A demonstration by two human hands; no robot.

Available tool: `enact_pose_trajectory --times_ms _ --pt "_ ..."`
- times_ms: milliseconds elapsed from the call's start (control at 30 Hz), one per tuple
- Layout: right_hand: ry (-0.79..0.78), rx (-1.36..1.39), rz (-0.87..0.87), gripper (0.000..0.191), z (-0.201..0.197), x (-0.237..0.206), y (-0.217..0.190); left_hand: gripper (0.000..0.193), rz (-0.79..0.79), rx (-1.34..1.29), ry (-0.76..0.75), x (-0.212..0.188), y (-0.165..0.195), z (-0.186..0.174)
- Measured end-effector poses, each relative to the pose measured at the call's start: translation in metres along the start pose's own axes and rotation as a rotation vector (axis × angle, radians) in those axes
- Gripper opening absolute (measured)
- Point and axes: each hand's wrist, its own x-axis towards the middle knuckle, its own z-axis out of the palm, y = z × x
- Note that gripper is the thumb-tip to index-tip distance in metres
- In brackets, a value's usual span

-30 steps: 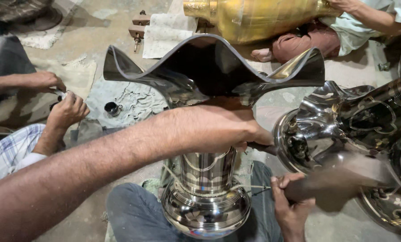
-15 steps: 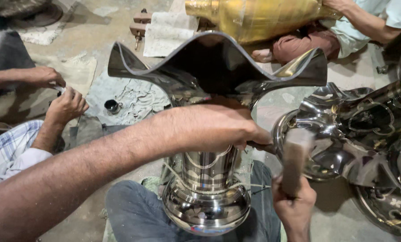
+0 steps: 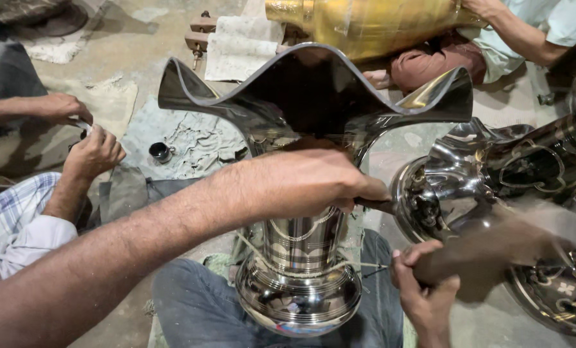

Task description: The person is sitting on the floor and using a hammer and chisel to engrave a decorative pattern onto a large, polished metal vase. They repeatedly strike the chisel to create a raised design on the vase's surface.

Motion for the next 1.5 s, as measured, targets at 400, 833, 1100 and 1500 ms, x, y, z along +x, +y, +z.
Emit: enact_pose_trajectory --times_ms 400,833,1100,1500 --pt "0.015 -0.052 -0.105 0.015 -0.013 0.009 -0.021 0.057 0.066 0.001 0.195 -0.019 -0.011 0.015" --pt "0.069 0.235 0.15 0.017 0.008 -0.053 0.083 0.023 -0.163 -0.378 1.066 -0.101 0.016 0.065" --pt "-0.159 0.246 0.169 0.022 0.031 -0.103 0.134 0.041 -0.136 -0.12 0.813 -0.106 -0.015 0.04" --pt "0.058 0.659 0.17 0.02 0.014 -0.085 0.094 0.059 -0.022 -0.066 -0.006 0.029 0.014 -0.003"
